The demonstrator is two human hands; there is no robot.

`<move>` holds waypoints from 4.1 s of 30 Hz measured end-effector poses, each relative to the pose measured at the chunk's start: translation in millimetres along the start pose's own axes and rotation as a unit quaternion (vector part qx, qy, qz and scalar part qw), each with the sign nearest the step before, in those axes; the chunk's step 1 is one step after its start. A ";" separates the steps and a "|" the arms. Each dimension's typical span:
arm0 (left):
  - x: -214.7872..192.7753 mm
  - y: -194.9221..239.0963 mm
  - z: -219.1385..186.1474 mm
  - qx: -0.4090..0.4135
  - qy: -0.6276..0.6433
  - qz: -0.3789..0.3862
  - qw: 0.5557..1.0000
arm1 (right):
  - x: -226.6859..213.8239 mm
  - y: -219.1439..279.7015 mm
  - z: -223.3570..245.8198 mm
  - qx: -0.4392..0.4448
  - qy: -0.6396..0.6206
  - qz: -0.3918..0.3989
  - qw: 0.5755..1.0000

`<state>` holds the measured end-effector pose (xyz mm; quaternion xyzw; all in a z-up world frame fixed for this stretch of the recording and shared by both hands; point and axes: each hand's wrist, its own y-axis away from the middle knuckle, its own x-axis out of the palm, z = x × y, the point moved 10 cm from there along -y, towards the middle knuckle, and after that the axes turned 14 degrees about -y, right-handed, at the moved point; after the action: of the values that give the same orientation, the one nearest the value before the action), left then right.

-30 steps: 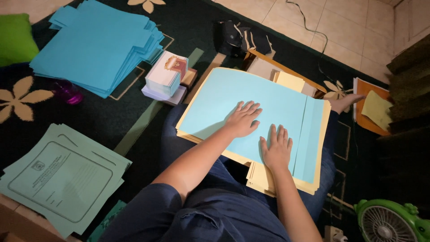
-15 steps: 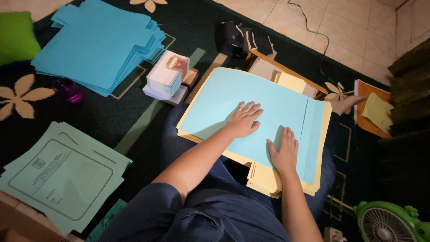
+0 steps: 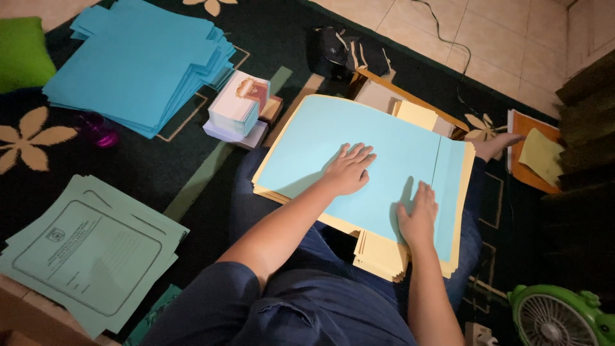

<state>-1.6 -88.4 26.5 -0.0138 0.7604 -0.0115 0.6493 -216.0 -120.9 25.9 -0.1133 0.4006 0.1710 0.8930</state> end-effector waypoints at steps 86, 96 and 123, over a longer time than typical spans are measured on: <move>-1.8 -3.6 2.5 -0.001 -0.032 -0.065 0.997 | -50.6 77.6 -17.9 0.164 0.133 0.049 0.976; 5.3 -7.2 3.1 0.008 -0.054 -0.111 0.992 | -40.2 81.8 -21.2 0.105 0.173 0.014 0.979; -4.4 1.4 1.2 0.006 -0.012 -0.051 0.999 | 0.3 12.6 -75.7 0.070 0.222 0.058 0.971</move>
<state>0.2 -86.8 30.6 -0.0493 0.7506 -0.0488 0.6571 -272.0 -135.0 -24.7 -0.0618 0.6056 0.1643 0.7762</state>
